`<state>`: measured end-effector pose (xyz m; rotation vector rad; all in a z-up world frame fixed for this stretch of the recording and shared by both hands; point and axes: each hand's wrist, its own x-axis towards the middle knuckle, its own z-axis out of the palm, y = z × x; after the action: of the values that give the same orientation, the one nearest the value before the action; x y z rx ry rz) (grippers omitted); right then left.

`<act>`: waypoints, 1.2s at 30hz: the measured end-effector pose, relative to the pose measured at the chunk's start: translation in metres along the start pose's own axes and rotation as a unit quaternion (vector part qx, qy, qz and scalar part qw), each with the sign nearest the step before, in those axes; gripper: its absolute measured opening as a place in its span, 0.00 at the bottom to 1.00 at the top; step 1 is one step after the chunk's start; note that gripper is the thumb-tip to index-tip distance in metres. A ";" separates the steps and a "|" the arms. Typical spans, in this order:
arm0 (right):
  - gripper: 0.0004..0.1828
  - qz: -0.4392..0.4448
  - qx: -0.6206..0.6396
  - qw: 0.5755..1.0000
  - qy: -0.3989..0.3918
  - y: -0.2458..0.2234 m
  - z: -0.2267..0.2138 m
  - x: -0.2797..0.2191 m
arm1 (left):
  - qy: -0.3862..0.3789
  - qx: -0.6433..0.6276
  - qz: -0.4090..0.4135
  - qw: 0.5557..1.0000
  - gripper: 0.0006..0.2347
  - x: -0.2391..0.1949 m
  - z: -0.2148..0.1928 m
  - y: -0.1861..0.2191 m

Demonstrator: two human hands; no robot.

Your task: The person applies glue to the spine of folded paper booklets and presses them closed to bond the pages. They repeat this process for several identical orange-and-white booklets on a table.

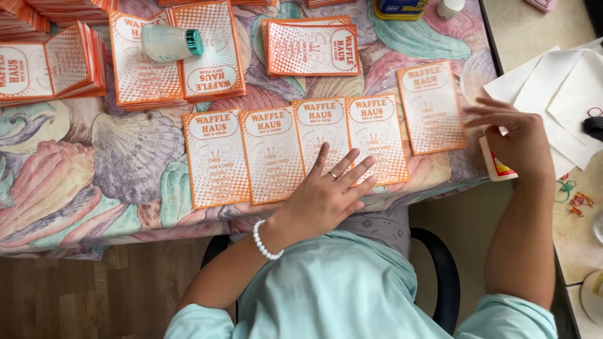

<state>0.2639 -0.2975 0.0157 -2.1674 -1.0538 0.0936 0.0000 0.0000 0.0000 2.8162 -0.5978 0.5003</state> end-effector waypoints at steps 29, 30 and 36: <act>0.35 0.131 -0.311 0.922 0.190 -0.026 0.099 -0.039 | -0.054 -0.034 -0.066 0.996 0.25 0.024 0.065 0.030; 0.37 0.155 -0.299 0.924 0.179 -0.029 0.096 -0.039 | -0.094 -0.024 -0.077 0.992 0.26 0.028 0.066 0.030; 0.27 0.168 -0.191 0.935 0.248 -0.012 0.091 -0.042 | -0.114 -0.027 -0.062 0.991 0.26 0.027 0.057 0.026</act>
<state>0.1963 -0.2703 -0.0540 -2.5098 -0.4298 -0.5193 0.0276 -0.0488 -0.0383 2.8568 -0.4645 0.1364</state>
